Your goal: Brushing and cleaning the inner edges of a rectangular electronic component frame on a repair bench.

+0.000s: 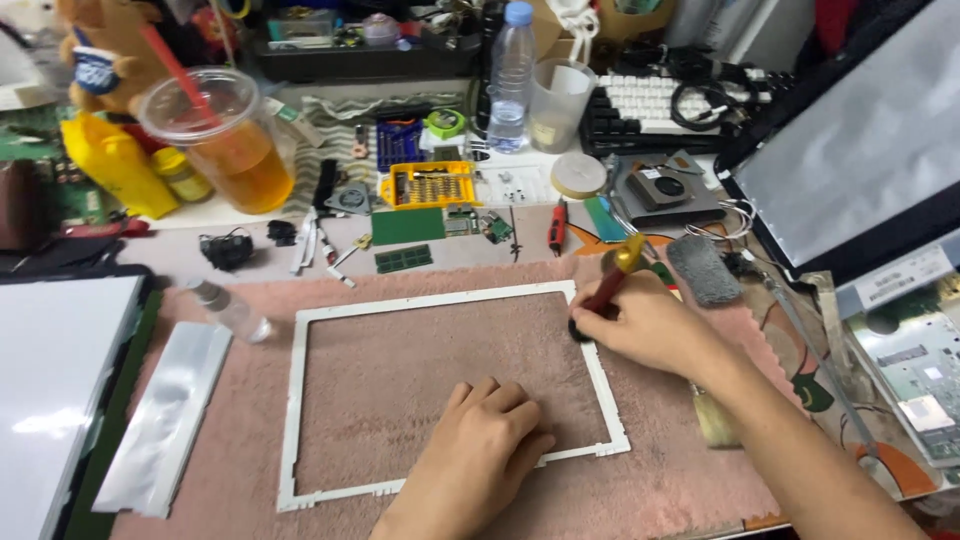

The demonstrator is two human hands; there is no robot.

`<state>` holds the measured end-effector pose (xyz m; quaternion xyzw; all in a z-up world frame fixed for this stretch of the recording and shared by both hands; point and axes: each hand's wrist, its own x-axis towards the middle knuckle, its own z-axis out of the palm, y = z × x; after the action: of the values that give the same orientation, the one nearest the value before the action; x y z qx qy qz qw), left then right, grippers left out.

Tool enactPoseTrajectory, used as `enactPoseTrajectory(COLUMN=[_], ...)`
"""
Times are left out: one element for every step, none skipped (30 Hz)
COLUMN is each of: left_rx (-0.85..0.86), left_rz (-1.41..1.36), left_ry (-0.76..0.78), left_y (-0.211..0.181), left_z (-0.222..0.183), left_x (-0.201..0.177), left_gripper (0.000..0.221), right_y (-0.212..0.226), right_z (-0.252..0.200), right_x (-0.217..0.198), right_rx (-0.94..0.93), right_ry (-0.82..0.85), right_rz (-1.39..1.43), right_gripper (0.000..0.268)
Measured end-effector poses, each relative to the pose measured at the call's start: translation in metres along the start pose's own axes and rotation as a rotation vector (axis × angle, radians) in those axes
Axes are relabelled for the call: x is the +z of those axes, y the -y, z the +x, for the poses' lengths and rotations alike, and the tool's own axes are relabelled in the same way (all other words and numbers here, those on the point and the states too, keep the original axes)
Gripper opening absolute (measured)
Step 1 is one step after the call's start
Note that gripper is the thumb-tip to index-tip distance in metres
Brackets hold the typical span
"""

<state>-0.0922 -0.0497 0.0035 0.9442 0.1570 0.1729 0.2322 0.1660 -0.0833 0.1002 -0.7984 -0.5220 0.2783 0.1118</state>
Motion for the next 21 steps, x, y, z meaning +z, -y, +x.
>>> enactPoseTrajectory(left_rx=[0.0, 0.007, 0.006, 0.007, 0.008, 0.005, 0.018, 0.028, 0.02, 0.013, 0.006, 0.006, 0.006, 0.009, 0.011, -0.001, -0.013, -0.014, -0.007, 0.004, 0.008], left_rz=[0.006, 0.008, 0.01, -0.001, -0.011, -0.002, 0.006, 0.025, 0.044, 0.042, 0.039, 0.047, 0.04, 0.03, 0.036, 0.032, 0.028, 0.033, 0.053, 0.071, 0.073], left_ry=[-0.004, -0.007, -0.013, -0.031, -0.048, -0.052, -0.073, -0.092, -0.093, -0.079, -0.065, -0.067, -0.074, -0.085, -0.089, -0.069, -0.049, -0.051, -0.042, -0.035, -0.039], left_y=[0.001, 0.001, 0.0, 0.0, 0.0, -0.001, -0.001, 0.001, 0.002, 0.002, 0.002, 0.002, 0.003, 0.003, 0.001, -0.002, -0.004, -0.004, -0.005, -0.006, -0.006], left_z=[-0.004, -0.006, -0.009, -0.011, -0.014, -0.015, -0.016, -0.02, -0.023, -0.025, -0.028, -0.03, -0.032, -0.033, -0.031, -0.032, -0.033, -0.034, -0.035, -0.033, -0.034], left_x=[0.0, 0.001, 0.0, 0.0, -0.001, 0.002, 0.004, 0.003, 0.001, 0.001, 0.001, 0.002, 0.003, 0.005, 0.003, 0.001, -0.001, -0.001, -0.002, -0.001, 0.0], left_gripper=[0.023, 0.024, 0.024, 0.025, 0.026, 0.026, 0.025, 0.025, 0.025, 0.022, 0.019, 0.019, 0.018, 0.017, 0.017, 0.018, 0.018, 0.018, 0.02, 0.023, 0.023], right_y=[-0.005, -0.012, -0.006, 0.0, 0.006, -0.009, -0.023, -0.035, -0.029, -0.026, -0.023, -0.02, -0.017, -0.015, -0.02, -0.023, -0.026, -0.022, -0.017, -0.015, -0.017], right_z=[0.002, 0.003, -0.003, -0.009, -0.014, -0.011, -0.007, 0.0, -0.005, -0.012, -0.018, -0.02, -0.023, -0.025, -0.024, -0.022, -0.02, -0.021, -0.022, -0.024, -0.023], right_x=[0.007, 0.012, 0.007, 0.002, -0.003, 0.007, 0.017, 0.03, 0.027, 0.023, 0.019, 0.023, 0.027, 0.03, 0.027, 0.025, 0.024, 0.027, 0.03, 0.031, 0.03], right_rx=[-0.02, -0.034, -0.039, 0.036, 0.111, 0.101, -0.004, -0.117, -0.135, -0.05, 0.035, 0.028, 0.035, 0.044, 0.039, 0.031, 0.024, 0.019, 0.022, 0.027, 0.025], right_ry=[-0.08, -0.164, -0.165, -0.075, 0.014, 0.013, -0.118, -0.248, -0.248, -0.183, -0.118, -0.122, -0.159, -0.198, -0.203, -0.144, -0.085, -0.087, -0.143, -0.203, -0.207], right_rz=[0.028, 0.055, 0.05, 0.056, 0.062, 0.063, 0.087, 0.121, 0.131, 0.131, 0.131, 0.135, 0.135, 0.131, 0.131, 0.09, 0.048, 0.049, 0.063, 0.074, 0.073], right_gripper=[0.029, 0.031, 0.031, 0.029, 0.026, 0.026, 0.027, 0.028, 0.028, 0.027, 0.026, 0.026, 0.028, 0.031, 0.031, 0.03, 0.029, 0.029, 0.029, 0.03, 0.03])
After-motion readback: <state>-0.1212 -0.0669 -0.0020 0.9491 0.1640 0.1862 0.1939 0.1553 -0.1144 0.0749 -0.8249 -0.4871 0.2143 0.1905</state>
